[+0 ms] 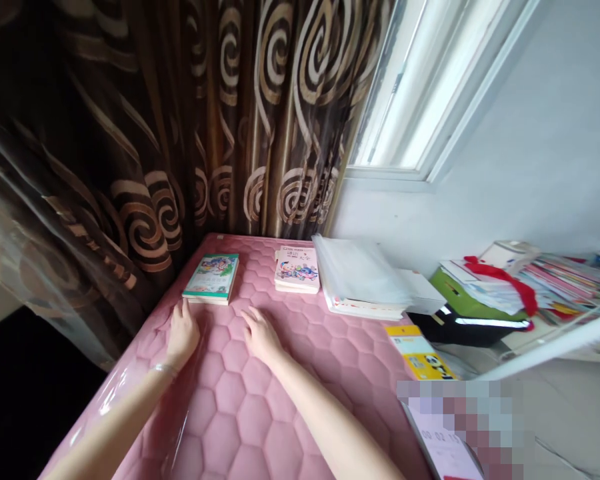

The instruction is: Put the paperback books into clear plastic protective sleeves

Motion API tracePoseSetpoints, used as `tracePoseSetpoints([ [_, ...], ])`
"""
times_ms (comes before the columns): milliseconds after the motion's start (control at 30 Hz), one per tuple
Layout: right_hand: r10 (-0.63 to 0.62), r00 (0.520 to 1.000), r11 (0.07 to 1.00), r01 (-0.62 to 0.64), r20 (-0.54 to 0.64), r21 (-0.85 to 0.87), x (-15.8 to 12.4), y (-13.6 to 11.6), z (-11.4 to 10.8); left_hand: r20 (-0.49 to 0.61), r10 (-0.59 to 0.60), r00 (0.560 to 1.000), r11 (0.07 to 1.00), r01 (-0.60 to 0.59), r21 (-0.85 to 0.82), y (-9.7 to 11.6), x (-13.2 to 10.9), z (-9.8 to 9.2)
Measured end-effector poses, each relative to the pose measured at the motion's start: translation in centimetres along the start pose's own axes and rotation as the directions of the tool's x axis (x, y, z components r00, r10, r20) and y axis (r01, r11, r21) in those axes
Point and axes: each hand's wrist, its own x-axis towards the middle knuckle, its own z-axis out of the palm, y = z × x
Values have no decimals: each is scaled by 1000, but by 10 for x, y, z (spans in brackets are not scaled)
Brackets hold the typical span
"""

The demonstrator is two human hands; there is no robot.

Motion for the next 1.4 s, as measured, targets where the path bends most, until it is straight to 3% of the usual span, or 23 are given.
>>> tracePoseSetpoints([
  [100, -66, 997, 993, 61, -41, -103, -51, 23, -29, 47, 166, 985, 986, -167, 22, 23, -32, 4],
  [200, -56, 996, 987, 45, -73, -151, -88, 47, -58, 145, 321, 936, 947, -314, -71, 59, -52, 4],
  [300, -31, 994, 989, 17, -101, -144, -106, 67, -77, 211, 472, 856, 877, -431, -212, 99, -71, 6],
  [367, -37, 993, 994, 24, -112, -111, -107, 75, -83, 170, 496, 851, 861, -459, -219, 118, -82, 9],
  [467, -43, 995, 996, 35, -95, -87, -94, 81, -90, 92, 474, 876, 865, -442, -239, 127, -91, 10],
  [600, 8, 999, 930, -27, -54, -366, -50, 84, -107, 85, 468, 880, 846, -418, -330, 120, -87, 8],
  [700, 82, 991, 876, -121, -104, -466, -7, 91, -116, 75, 438, 896, 850, -386, -358, 117, -84, 5],
  [900, 187, 975, 783, -222, -121, -581, 49, 107, -100, 52, 428, 902, 849, -382, -365, 120, -85, 4],
  [1067, 210, 970, 729, -238, -121, -642, 61, 117, -87, 52, 413, 909, 850, -364, -382, 121, -86, 3],
  [1200, 171, 982, 714, -183, -86, -676, 63, 120, -93, 65, 393, 917, 847, -334, -415, 121, -86, 4],
  [1400, 65, 996, 704, -84, -55, -705, 51, 91, -110, 95, 296, 951, 832, -207, -515, 118, -85, 7],
])
